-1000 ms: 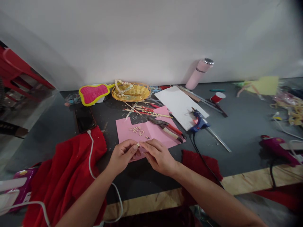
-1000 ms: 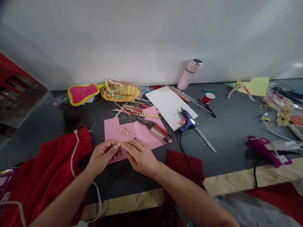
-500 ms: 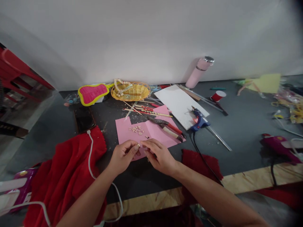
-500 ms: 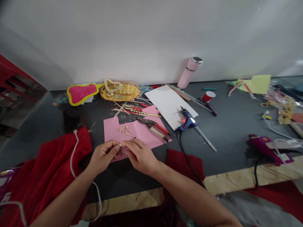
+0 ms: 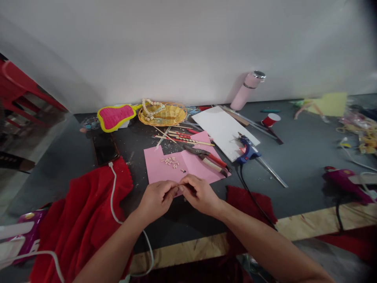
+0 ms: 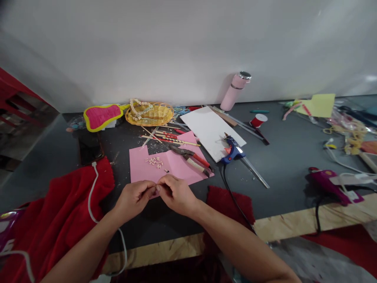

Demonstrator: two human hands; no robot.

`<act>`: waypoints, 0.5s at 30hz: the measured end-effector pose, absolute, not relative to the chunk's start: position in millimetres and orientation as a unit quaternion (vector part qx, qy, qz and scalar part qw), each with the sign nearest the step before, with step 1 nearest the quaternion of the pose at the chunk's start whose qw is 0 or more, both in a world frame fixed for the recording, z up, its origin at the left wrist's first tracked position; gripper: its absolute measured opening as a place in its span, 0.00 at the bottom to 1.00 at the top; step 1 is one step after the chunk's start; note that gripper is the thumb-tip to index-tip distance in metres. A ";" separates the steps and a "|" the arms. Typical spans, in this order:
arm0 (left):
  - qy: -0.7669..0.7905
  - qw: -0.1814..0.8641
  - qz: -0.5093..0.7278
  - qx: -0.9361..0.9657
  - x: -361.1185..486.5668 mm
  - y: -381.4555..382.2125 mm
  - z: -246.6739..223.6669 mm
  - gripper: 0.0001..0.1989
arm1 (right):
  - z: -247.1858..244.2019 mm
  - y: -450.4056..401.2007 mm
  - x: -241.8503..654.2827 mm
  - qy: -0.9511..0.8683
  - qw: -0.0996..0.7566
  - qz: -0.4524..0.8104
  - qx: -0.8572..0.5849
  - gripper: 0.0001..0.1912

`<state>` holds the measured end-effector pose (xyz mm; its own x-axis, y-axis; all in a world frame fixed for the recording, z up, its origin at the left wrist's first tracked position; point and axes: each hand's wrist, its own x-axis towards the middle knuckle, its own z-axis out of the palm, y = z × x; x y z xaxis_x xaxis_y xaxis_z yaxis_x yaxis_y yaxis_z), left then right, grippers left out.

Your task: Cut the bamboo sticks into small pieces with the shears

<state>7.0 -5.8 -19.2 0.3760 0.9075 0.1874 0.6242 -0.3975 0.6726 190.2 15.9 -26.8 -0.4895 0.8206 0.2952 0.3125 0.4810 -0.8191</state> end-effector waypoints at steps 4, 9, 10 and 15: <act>0.490 0.227 0.325 0.777 7.3 -7.2 -22.3 0.08 | -23.6 17.0 189.3 -0.693 0.365 0.471 -0.406 0.07; 0.493 0.187 0.359 0.770 7.1 -10.6 -21.3 0.07 | -23.1 16.0 186.4 -0.572 0.353 0.625 -0.397 0.13; 0.489 0.179 0.362 0.773 7.0 -11.0 -20.9 0.06 | -22.9 15.3 185.8 -0.562 0.349 0.639 -0.392 0.14; 0.474 0.146 0.362 0.789 7.3 -11.1 -20.8 0.06 | -22.5 13.6 184.6 -0.557 0.345 0.648 -0.388 0.15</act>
